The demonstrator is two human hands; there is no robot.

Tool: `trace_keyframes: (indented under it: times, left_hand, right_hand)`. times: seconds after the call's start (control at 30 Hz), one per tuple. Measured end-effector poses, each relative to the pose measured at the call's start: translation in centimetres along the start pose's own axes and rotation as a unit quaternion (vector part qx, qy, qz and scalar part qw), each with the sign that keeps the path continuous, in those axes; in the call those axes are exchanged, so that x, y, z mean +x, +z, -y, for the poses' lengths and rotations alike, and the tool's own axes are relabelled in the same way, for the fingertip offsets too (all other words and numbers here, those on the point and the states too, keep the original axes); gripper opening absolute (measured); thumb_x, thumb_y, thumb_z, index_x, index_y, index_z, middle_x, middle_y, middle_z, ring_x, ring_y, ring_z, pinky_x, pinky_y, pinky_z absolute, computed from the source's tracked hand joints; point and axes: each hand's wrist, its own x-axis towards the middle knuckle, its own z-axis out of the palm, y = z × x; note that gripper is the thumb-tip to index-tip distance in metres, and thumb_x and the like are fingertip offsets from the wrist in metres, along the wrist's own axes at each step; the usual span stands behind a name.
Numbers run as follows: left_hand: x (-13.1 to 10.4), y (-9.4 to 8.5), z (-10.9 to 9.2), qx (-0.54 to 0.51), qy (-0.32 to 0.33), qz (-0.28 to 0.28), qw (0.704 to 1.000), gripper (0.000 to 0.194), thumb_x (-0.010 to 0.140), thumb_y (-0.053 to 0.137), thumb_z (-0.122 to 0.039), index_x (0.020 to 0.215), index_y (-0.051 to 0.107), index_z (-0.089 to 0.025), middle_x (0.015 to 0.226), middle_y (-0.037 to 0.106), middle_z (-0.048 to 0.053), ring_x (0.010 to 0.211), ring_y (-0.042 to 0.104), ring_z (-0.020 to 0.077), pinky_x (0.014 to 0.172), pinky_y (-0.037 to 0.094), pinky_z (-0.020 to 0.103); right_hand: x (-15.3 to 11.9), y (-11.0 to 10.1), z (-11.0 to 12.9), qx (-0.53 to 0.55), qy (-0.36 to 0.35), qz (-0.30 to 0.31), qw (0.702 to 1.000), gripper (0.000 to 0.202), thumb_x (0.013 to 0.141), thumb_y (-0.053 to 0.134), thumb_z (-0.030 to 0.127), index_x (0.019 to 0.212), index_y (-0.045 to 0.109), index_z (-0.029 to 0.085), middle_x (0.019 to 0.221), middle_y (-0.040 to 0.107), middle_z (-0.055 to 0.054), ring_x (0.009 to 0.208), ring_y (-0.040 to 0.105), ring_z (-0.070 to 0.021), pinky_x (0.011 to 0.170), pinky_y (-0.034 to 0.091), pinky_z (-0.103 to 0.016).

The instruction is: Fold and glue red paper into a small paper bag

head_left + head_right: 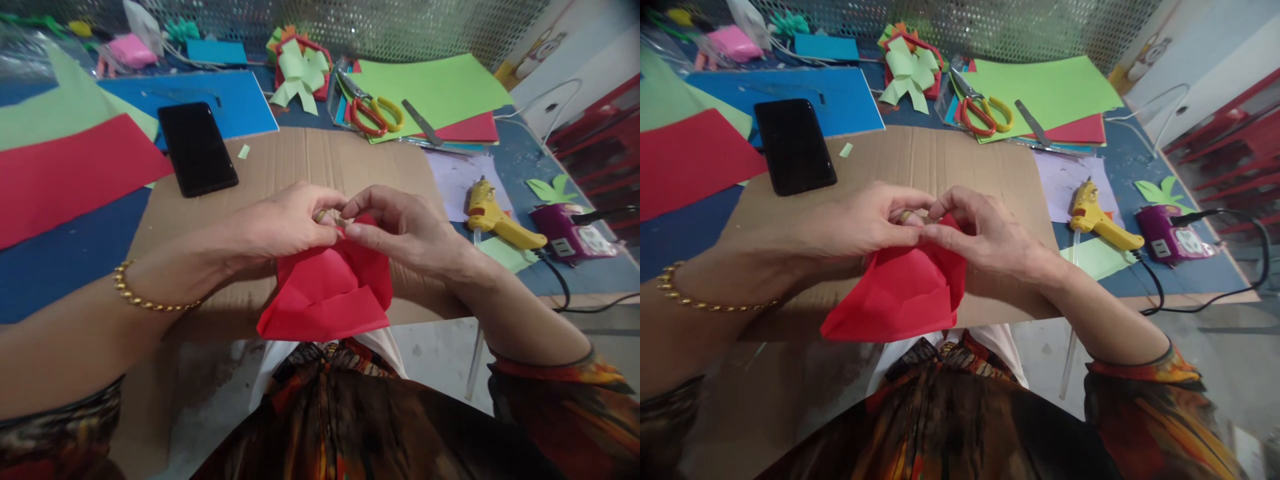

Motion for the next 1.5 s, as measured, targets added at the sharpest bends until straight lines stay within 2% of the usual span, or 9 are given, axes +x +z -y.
trace_keyframes:
  times: [0.1, 0.2, 0.4, 0.53, 0.63, 0.97, 1.17, 1.37, 1.5]
  left_hand:
    - [0.2, -0.6, -0.4, -0.006, -0.016, -0.041, 0.999, 0.027, 0.082, 0.067, -0.009, 0.106, 0.075, -0.018, 0.066, 0.055, -0.004, 0.058, 0.056, 0.0098, 0.058, 0.038, 0.022]
    - [0.5, -1.4, -0.7, 0.023, -0.026, -0.088, 0.995, 0.027, 0.084, 0.066, -0.01, 0.109, 0.075, -0.016, 0.068, 0.061, -0.003, 0.062, 0.063, 0.0123, 0.062, 0.043, 0.024]
    - [0.6, -1.3, 0.0, 0.099, 0.035, -0.126, 0.986, 0.026, 0.079, 0.069, -0.011, 0.103, 0.072, -0.016, 0.077, 0.075, 0.001, 0.073, 0.07, 0.0168, 0.064, 0.048, 0.024]
    - [0.3, -0.6, 0.2, 0.131, 0.069, -0.138, 0.979, 0.033, 0.076, 0.067, -0.009, 0.108, 0.071, -0.017, 0.079, 0.078, 0.0, 0.073, 0.07, 0.0164, 0.066, 0.049, 0.025]
    - [0.0, -0.3, 0.0, 0.146, 0.072, -0.14, 0.977, 0.039, 0.075, 0.065, -0.008, 0.112, 0.07, -0.018, 0.077, 0.078, -0.001, 0.07, 0.068, 0.016, 0.065, 0.048, 0.025]
    - [-0.8, 0.2, -0.6, 0.133, 0.063, -0.128, 0.981, 0.041, 0.077, 0.062, -0.009, 0.116, 0.068, -0.018, 0.063, 0.069, -0.006, 0.058, 0.058, 0.0132, 0.06, 0.043, 0.025]
    - [-0.8, 0.2, -0.6, 0.117, 0.057, -0.125, 0.984, 0.041, 0.076, 0.062, -0.007, 0.115, 0.067, -0.019, 0.062, 0.066, -0.008, 0.055, 0.055, 0.0119, 0.059, 0.042, 0.024]
    - [-0.1, -0.5, 0.0, -0.032, -0.009, -0.066, 0.997, 0.042, 0.078, 0.068, -0.007, 0.118, 0.064, -0.02, 0.074, 0.072, -0.002, 0.058, 0.062, 0.0136, 0.054, 0.043, 0.024]
    - [0.2, -1.0, 0.4, -0.087, -0.017, -0.007, 0.996, 0.031, 0.08, 0.076, -0.012, 0.109, 0.069, -0.018, 0.064, 0.058, -0.006, 0.053, 0.053, 0.0103, 0.053, 0.04, 0.024]
  right_hand:
    - [-0.2, -0.4, 0.0, -0.002, 0.0, -0.083, 0.997, 0.049, 0.101, 0.06, 0.072, 0.098, 0.069, 0.025, 0.081, 0.068, -0.003, 0.071, 0.061, -0.0182, 0.065, 0.047, -0.033]
    - [-0.1, -0.6, 0.0, -0.02, 0.004, -0.133, 0.991, 0.05, 0.102, 0.057, 0.072, 0.093, 0.069, 0.024, 0.073, 0.064, -0.002, 0.067, 0.059, -0.018, 0.064, 0.046, -0.034]
    - [1.0, -0.5, 0.3, -0.058, 0.065, -0.046, 0.995, 0.029, 0.086, 0.077, 0.044, 0.076, 0.063, 0.022, 0.071, 0.063, -0.001, 0.066, 0.054, -0.0155, 0.059, 0.038, -0.031]
    - [1.2, -0.6, 0.8, -0.107, 0.084, -0.013, 0.991, 0.031, 0.08, 0.076, 0.029, 0.066, 0.049, 0.023, 0.061, 0.049, 0.004, 0.06, 0.043, -0.0122, 0.057, 0.031, -0.03]
    - [0.9, -0.7, 1.4, -0.129, 0.071, 0.004, 0.989, 0.027, 0.082, 0.071, 0.028, 0.068, 0.048, 0.024, 0.063, 0.051, 0.003, 0.061, 0.044, -0.0129, 0.058, 0.03, -0.031]
    - [0.4, 0.0, 2.6, -0.185, 0.09, -0.005, 0.979, 0.021, 0.083, 0.064, 0.026, 0.07, 0.047, 0.023, 0.064, 0.053, 0.003, 0.059, 0.044, -0.0116, 0.061, 0.03, -0.031]
    - [0.0, 0.5, 2.1, -0.226, 0.056, -0.02, 0.972, 0.022, 0.081, 0.06, 0.025, 0.07, 0.041, 0.024, 0.062, 0.047, 0.004, 0.057, 0.035, -0.011, 0.059, 0.024, -0.032]
    - [-1.1, 0.3, 2.2, -0.133, -0.031, -0.026, 0.99, 0.031, 0.099, 0.06, 0.05, 0.088, 0.064, 0.021, 0.071, 0.062, 0.0, 0.064, 0.052, -0.014, 0.064, 0.035, -0.031]
    - [-1.0, 0.2, 1.8, -0.093, -0.044, -0.009, 0.995, 0.047, 0.107, 0.053, 0.058, 0.085, 0.069, 0.02, 0.073, 0.066, -0.002, 0.066, 0.053, -0.0142, 0.064, 0.036, -0.031]
